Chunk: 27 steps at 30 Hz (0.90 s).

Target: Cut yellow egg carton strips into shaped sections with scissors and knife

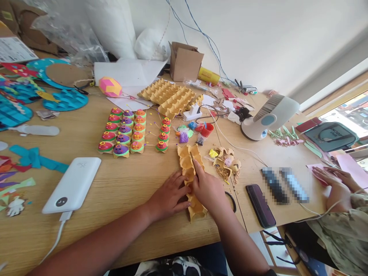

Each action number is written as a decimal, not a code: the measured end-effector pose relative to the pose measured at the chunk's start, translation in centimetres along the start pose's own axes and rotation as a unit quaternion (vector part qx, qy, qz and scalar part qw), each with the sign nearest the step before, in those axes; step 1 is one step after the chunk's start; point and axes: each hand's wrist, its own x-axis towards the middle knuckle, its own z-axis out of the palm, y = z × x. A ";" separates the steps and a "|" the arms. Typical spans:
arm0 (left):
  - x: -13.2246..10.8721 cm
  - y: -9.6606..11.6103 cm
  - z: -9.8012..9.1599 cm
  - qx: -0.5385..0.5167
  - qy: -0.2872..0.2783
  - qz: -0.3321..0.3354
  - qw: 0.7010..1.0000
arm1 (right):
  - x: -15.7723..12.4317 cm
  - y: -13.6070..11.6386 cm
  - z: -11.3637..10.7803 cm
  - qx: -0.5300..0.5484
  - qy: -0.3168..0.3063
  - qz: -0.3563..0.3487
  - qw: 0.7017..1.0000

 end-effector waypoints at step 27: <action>0.0 -0.2 0.0 -0.022 -0.023 0.000 1.000 | 0.6 -0.6 0.5 -0.055 -0.028 0.007 0.998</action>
